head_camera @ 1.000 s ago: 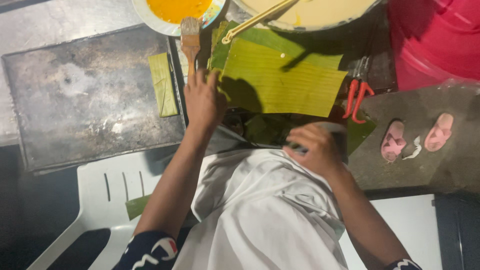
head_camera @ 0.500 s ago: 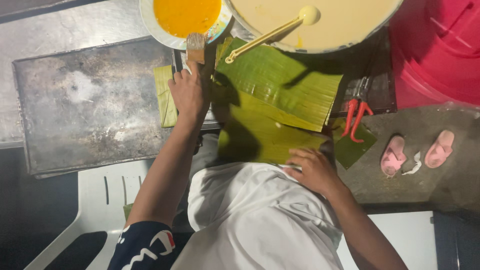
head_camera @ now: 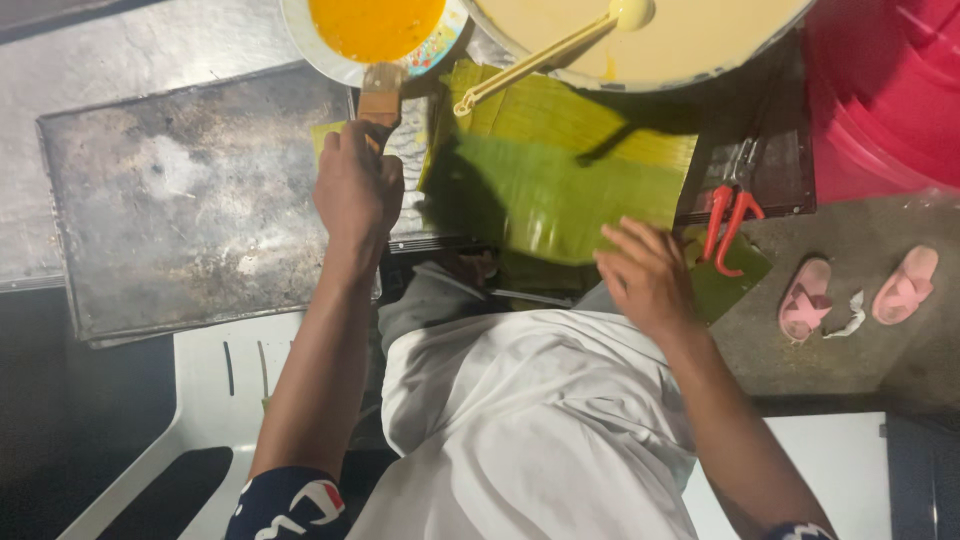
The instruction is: The person prepares tamales by brushing oil onto banana leaves, scooping masa batter onto the leaf, and folding the leaf over to wrap it by hand.
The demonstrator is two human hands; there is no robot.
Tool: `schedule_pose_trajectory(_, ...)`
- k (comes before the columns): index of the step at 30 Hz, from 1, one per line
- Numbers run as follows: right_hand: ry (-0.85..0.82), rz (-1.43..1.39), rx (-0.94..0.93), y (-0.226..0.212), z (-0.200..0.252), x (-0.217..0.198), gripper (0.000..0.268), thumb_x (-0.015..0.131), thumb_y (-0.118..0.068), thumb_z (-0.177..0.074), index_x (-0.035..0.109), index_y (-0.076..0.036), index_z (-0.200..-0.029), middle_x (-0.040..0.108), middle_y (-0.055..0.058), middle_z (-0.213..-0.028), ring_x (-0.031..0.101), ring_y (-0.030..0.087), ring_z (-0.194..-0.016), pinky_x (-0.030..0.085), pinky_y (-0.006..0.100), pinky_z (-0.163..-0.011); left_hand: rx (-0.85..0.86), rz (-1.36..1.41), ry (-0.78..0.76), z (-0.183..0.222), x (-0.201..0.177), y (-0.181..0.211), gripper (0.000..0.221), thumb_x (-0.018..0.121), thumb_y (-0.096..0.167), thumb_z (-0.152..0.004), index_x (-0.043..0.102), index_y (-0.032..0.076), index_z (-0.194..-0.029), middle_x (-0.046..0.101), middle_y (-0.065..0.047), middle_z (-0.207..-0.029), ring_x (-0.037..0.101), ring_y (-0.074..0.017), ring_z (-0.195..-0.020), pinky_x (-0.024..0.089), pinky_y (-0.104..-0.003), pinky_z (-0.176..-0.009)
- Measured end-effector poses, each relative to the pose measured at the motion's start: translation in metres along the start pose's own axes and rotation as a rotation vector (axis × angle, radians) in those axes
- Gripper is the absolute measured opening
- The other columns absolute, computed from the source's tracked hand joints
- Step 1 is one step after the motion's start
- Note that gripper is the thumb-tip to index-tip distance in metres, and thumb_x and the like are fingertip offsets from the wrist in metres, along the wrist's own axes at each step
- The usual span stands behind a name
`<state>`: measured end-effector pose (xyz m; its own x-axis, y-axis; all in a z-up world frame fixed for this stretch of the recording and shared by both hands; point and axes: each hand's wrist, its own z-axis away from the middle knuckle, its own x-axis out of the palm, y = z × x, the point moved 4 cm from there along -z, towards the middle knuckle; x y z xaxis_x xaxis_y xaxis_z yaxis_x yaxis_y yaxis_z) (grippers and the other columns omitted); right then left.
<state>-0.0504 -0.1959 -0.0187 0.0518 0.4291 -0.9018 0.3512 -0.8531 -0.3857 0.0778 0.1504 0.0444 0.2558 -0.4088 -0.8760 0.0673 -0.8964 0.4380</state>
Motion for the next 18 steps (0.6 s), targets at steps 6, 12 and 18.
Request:
schedule_pose_trajectory(6, -0.377, -0.285, 0.266, -0.019, 0.042, 0.011, 0.027, 0.08, -0.038, -0.083, 0.079, -0.015, -0.098, 0.072, 0.005, -0.127, 0.064, 0.024, -0.124, 0.049, 0.043, -0.109, -0.034, 0.049, -0.036, 0.007, -0.008, -0.001, 0.034, 0.068, 0.014, -0.084, 0.065, 0.012, -0.118, 0.064, -0.016, -0.105, 0.066, -0.0404, -0.089, 0.052, -0.052, -0.077)
schedule_pose_trajectory(12, -0.008, -0.041, 0.071, 0.0, -0.032, -0.014, 0.053, 0.082, -0.031, -0.075, 0.074, -0.001, -0.117, 0.06, 0.023, -0.139, 0.048, 0.042, -0.135, 0.04, 0.051, -0.109, -0.024, 0.025, -0.066, -0.009, 0.009, 0.002, 0.035, 0.069, 0.016, -0.083, 0.064, 0.013, -0.118, 0.065, -0.017, -0.108, 0.066, -0.043, -0.087, 0.051, -0.054, -0.075)
schedule_pose_trajectory(18, -0.011, -0.07, 0.08, 0.006, -0.019, -0.016, 0.013, 0.076, -0.015, -0.088, 0.073, -0.004, -0.094, 0.059, 0.018, -0.146, 0.044, 0.038, -0.147, 0.041, 0.047, -0.117, 0.013, -0.001, -0.043, -0.026, 0.028, -0.006, 0.035, 0.07, 0.018, -0.082, 0.064, 0.013, -0.115, 0.065, -0.018, -0.108, 0.067, -0.0448, -0.085, 0.051, -0.057, -0.075)
